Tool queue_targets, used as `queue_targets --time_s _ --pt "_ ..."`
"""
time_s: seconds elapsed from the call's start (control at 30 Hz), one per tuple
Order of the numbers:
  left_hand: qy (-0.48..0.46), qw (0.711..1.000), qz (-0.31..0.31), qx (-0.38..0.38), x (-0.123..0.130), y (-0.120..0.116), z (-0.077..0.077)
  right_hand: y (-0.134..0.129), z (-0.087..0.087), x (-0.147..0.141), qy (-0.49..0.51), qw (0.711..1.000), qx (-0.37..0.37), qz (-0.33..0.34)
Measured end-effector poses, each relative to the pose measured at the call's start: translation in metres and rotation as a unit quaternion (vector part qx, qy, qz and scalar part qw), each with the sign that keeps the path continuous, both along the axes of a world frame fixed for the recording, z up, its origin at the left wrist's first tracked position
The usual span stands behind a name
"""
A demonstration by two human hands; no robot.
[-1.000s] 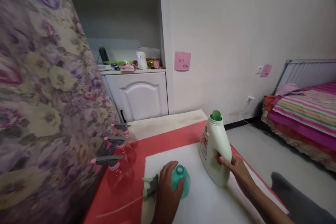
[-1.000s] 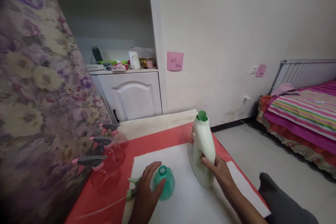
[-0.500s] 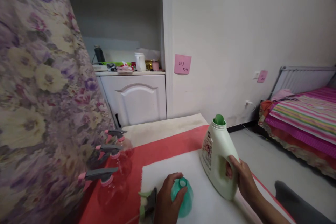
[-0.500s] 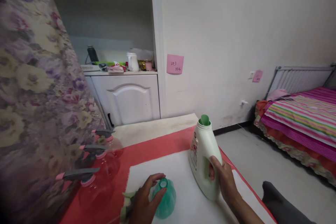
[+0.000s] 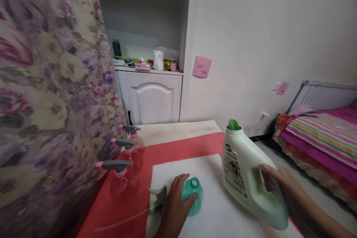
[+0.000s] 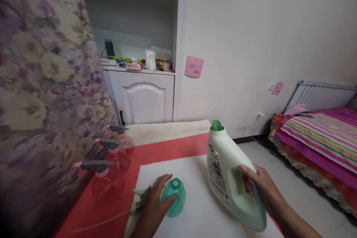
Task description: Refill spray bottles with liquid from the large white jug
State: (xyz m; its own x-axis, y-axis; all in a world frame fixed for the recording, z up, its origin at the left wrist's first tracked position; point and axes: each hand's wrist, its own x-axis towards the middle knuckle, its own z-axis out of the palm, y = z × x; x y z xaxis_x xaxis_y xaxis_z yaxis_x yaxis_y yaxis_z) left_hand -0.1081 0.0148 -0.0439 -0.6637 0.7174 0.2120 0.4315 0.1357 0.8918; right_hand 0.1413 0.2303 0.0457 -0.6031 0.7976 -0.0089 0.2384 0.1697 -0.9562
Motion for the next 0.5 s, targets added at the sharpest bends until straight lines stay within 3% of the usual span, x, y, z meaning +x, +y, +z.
queue_targets --time_s 0.2,0.5 --pt "-0.012 0.999 -0.019 -0.050 0.004 -0.002 -0.002 -0.007 0.024 0.017 -0.122 0.989 0.073 0.050" --pt "-0.010 0.999 -0.035 -0.028 0.007 -0.005 -0.005 -0.014 0.043 0.012 -0.217 0.954 0.044 0.201"
